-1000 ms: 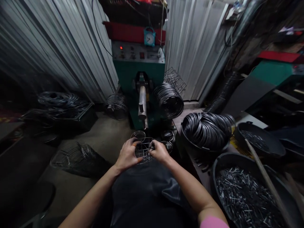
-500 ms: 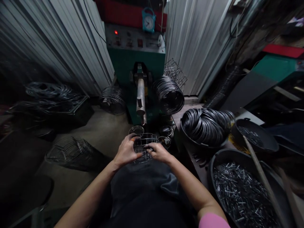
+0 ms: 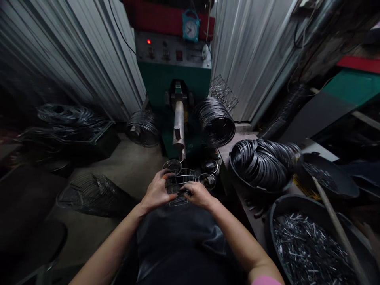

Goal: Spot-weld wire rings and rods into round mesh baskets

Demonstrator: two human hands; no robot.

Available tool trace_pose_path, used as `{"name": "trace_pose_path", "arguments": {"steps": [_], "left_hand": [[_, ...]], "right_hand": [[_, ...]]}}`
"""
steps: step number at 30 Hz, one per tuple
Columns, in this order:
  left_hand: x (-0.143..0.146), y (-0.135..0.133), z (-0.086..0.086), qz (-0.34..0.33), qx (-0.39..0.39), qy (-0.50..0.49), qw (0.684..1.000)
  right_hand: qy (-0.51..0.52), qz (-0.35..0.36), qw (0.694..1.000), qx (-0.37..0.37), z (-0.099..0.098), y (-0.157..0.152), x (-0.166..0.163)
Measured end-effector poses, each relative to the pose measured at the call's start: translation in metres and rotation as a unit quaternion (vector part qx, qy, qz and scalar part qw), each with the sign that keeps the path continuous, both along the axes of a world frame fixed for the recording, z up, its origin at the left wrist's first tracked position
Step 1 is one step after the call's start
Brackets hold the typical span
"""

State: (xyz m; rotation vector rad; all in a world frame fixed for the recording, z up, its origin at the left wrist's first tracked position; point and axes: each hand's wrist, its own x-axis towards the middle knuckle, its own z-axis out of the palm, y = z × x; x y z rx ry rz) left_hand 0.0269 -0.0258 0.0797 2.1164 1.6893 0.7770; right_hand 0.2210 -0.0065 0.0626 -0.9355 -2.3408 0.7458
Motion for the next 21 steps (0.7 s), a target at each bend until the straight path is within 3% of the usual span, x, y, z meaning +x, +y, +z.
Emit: {"name": "trace_pose_path", "arguments": {"steps": [8,14,21], "left_hand": [[-0.011,0.027,-0.018,-0.024,0.039,-0.043,0.998],[-0.015,0.041,-0.025,-0.024,0.050,-0.069,0.996],[-0.016,0.064,-0.020,-0.007,0.031,-0.081,0.996]], "right_hand": [[-0.032,0.009,0.998,0.056,-0.014,0.023,-0.004],[-0.059,0.013,0.997,0.057,-0.006,0.035,-0.007],[-0.066,0.000,0.995,0.070,0.003,0.060,-0.013]]}}
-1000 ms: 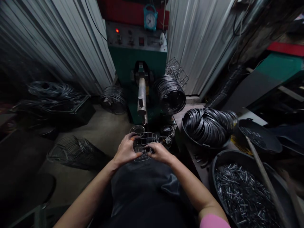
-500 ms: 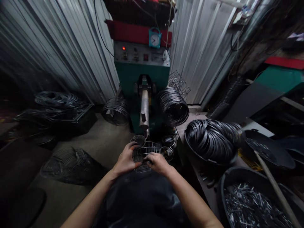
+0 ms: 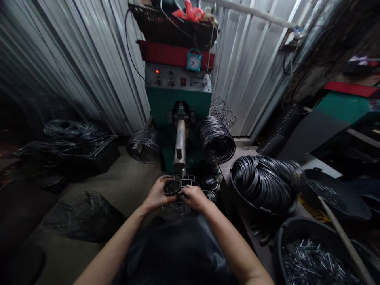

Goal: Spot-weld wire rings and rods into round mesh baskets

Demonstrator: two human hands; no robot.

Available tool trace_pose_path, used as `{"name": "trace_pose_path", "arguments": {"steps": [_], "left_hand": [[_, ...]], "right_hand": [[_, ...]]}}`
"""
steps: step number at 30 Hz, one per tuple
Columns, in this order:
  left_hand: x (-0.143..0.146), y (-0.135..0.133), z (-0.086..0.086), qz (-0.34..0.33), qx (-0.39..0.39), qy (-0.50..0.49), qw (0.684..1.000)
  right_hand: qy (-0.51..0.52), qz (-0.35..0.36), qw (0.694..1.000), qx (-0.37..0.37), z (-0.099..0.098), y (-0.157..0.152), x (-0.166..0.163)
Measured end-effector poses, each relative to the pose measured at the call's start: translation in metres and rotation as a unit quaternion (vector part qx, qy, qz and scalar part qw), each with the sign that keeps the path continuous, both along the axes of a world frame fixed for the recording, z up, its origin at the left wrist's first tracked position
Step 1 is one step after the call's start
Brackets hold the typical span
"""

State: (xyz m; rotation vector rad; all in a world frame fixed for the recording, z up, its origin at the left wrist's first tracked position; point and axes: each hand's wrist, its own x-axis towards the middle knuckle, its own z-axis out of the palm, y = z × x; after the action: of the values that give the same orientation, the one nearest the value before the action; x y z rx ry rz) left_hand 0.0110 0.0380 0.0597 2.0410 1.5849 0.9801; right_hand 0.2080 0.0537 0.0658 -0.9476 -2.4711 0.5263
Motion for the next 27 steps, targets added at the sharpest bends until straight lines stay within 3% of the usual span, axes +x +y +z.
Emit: {"name": "trace_pose_path", "arguments": {"steps": [13,17,22,27], "left_hand": [[0.005,0.017,0.010,0.058,-0.042,0.005,0.997],[0.003,0.025,0.005,0.053,-0.045,-0.017,0.997],[0.003,0.026,0.001,0.055,-0.026,-0.024,0.998],[0.003,0.038,0.003,0.055,-0.013,-0.028,0.998]], "right_hand": [[-0.011,-0.049,0.999,0.007,-0.003,0.016,-0.006],[0.028,-0.066,0.997,0.008,-0.006,0.015,-0.005],[0.121,-0.161,0.979,0.014,-0.015,0.004,0.009],[0.119,-0.176,0.977,0.005,-0.015,0.016,0.008]]}}
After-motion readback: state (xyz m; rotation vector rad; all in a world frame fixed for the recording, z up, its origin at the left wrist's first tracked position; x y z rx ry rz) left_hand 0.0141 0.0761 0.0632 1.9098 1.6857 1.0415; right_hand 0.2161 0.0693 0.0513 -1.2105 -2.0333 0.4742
